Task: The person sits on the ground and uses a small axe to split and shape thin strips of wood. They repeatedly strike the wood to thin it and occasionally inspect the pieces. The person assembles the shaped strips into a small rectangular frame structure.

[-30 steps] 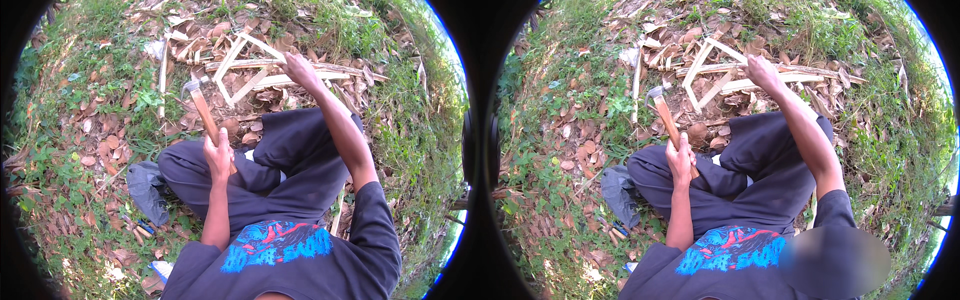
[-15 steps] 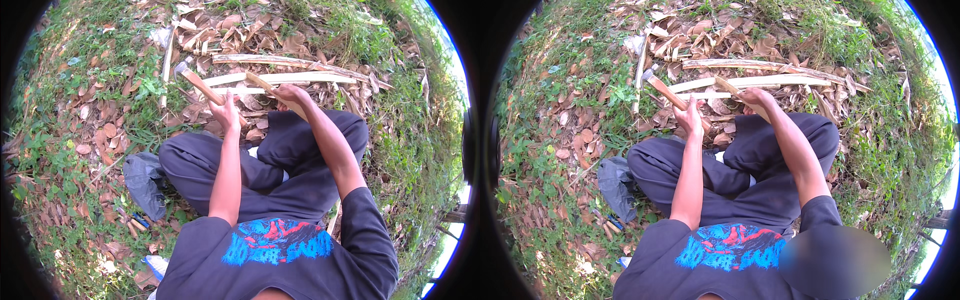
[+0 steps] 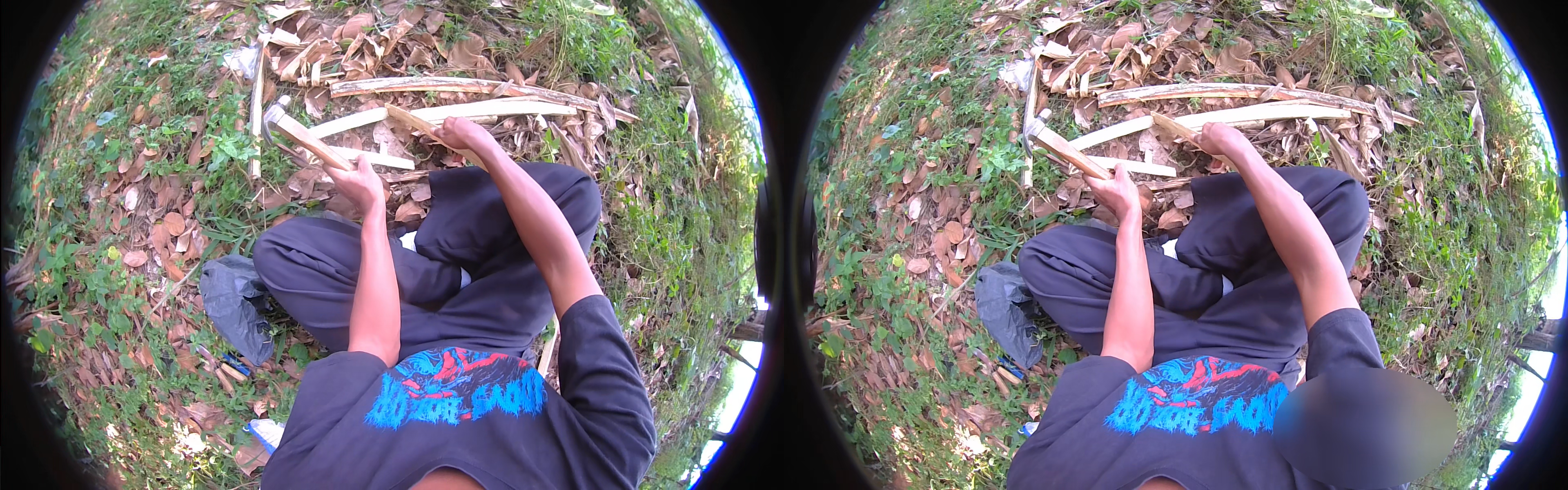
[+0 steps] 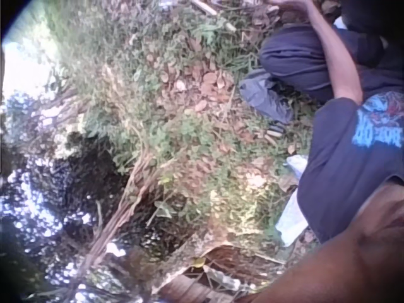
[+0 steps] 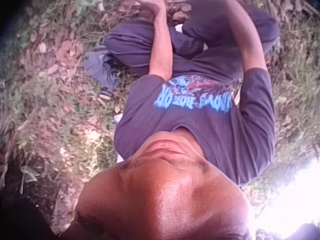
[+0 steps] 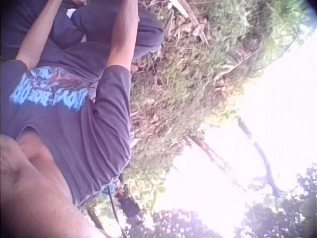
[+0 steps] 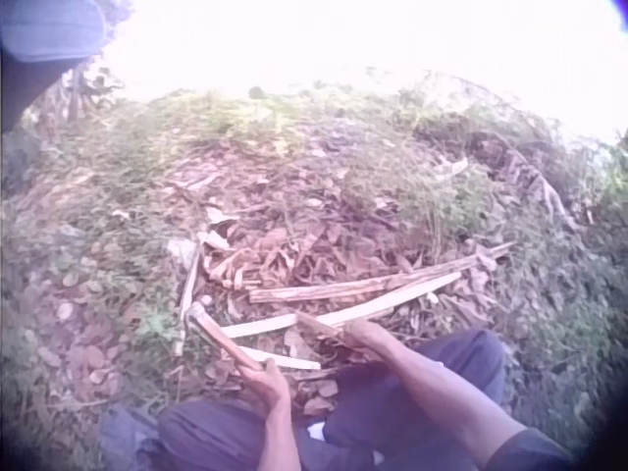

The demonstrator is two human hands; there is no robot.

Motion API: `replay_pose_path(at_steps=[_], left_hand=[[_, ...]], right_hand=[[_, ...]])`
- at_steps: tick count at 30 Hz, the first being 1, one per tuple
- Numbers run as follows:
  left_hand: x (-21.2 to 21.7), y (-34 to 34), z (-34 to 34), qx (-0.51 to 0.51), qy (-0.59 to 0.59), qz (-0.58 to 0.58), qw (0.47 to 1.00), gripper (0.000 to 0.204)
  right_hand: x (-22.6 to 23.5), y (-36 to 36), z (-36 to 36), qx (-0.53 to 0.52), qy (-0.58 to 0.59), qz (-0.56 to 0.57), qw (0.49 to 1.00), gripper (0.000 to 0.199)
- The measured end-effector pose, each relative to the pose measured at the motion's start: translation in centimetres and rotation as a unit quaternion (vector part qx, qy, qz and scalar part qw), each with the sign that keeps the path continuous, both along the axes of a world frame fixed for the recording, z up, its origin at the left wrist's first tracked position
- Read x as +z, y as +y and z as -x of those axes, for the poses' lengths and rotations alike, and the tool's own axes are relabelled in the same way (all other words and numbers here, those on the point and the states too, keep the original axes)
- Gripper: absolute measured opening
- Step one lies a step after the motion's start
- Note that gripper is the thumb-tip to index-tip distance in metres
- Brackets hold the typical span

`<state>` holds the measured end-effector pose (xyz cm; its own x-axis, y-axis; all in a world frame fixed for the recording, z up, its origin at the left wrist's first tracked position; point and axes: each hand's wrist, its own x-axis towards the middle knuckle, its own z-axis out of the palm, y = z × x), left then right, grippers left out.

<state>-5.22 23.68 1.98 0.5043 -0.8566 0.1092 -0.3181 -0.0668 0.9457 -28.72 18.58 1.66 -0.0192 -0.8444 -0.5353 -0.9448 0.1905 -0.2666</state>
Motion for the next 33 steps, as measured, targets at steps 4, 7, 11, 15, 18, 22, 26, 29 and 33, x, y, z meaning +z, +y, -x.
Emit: replay_pose_path(at_steps=[4, 7, 11, 15, 18, 22, 26, 29, 33], left_hand=[[-0.7, 1.9, -0.7, -0.074, -0.087, -0.043, 0.993, 0.049], [-1.4, 1.8, -0.9, -0.075, -0.113, -0.038, 0.99, 0.047], [-0.3, 1.0, -0.8, -0.08, -0.105, -0.002, 0.991, 0.042], [0.3, 0.4, -0.5, -0.095, -0.142, 0.041, 0.985, 0.033], [0.7, 0.2, -1.3, -0.114, -0.149, 0.051, 0.981, 0.03], [1.7, -0.2, -2.2, -0.136, -0.174, 0.031, 0.975, 0.037], [4.5, 0.6, -1.8, -0.121, -0.167, 0.024, 0.978, 0.04], [7.3, 2.0, -1.8, -0.148, -0.143, -0.009, 0.979, 0.042], [7.8, 3.5, -1.6, -0.154, -0.127, -0.014, 0.98, 0.044]], right_hand=[[0.9, -0.4, 0.7, -0.014, -0.032, -0.017, 0.999, 0.052], [2.4, 1.8, -0.9, 0.081, 0.082, 0.187, 0.976, 0.038], [3.9, 7.4, -3.2, 0.086, 0.2, 0.181, 0.959, 0.046], [3.4, 10.6, -2.5, 0.09, 0.222, 0.27, 0.933, 0.037], [4.5, 9.4, -1.6, 0.055, 0.15, 0.202, 0.966, 0.029], [7.2, 6.3, 0.4, 0.106, 0.151, 0.201, 0.962, 0.016], [9.0, 3.8, 2.4, 0.15, 0.156, 0.183, 0.959, 0.035], [8.2, 2.6, 4.9, 0.124, 0.104, 0.247, 0.956, 0.034], [7.9, 1.5, 5.1, 0.102, 0.082, 0.253, 0.959, 0.036]])
